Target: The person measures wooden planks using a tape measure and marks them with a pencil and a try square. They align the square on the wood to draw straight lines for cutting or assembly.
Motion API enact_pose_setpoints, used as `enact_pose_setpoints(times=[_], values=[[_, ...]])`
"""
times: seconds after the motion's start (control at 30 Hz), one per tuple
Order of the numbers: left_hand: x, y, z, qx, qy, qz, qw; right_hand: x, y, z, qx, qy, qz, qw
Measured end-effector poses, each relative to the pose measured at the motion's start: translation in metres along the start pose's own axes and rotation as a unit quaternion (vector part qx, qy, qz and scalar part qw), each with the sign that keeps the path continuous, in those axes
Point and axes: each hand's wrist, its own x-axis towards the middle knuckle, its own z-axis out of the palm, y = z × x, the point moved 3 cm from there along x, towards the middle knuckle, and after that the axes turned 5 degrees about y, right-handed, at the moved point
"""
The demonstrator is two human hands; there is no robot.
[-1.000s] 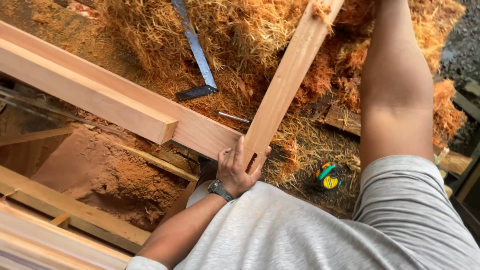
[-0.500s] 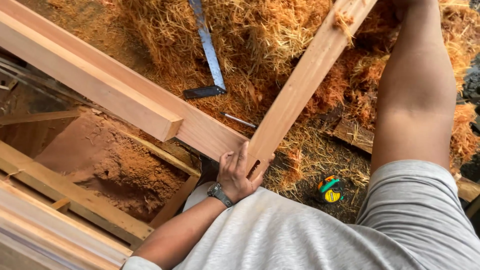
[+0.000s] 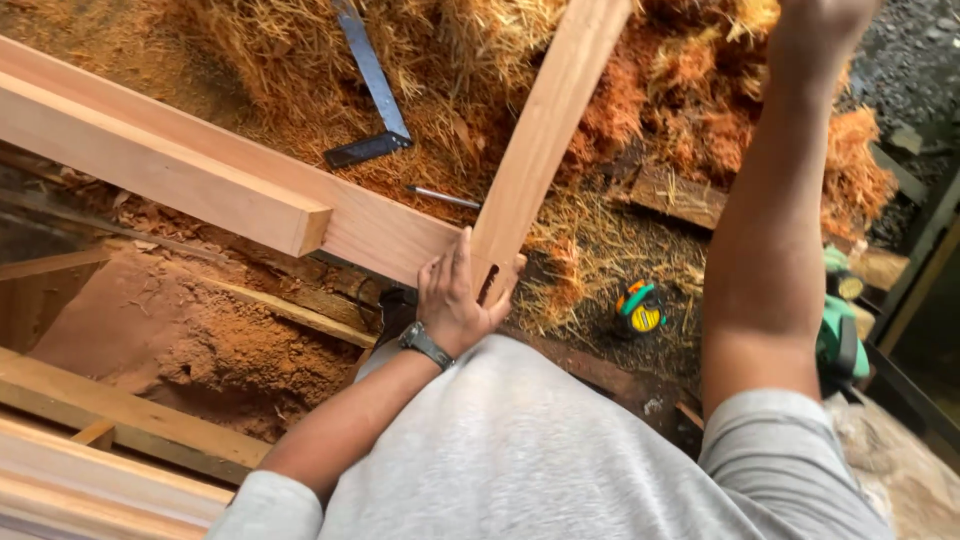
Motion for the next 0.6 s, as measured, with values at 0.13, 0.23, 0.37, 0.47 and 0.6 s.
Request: enact_pose_setpoints(times=[0.13, 0.23, 0.37, 0.47, 0.6], values=[[0.004, 0.002, -0.009, 0.011, -0.05, -0.035, 0.998, -0.085, -0.076, -0.061, 0.025, -0.015, 0.007, 1.0], [0.005, -0.002, -0.017, -0.04, -0.04, -0.042, 0.998, -0.182, -0.109, -0.1, -0.008, 0.024, 0.068, 0.997], [0.011, -0.017, -0.025, -0.077, -0.066, -0.051, 0.994, -0.315, -0.152, -0.104, -0.055, -0.013, 0.161, 0.985], [0.008, -0.023, -0.027, -0.098, -0.09, -0.049, 0.99, -0.429, -0.148, -0.108, -0.124, -0.037, 0.284, 0.95], [0.008, -0.022, -0.019, -0.062, -0.112, -0.04, 0.991, -0.516, -0.138, -0.096, -0.194, -0.078, 0.461, 0.863]])
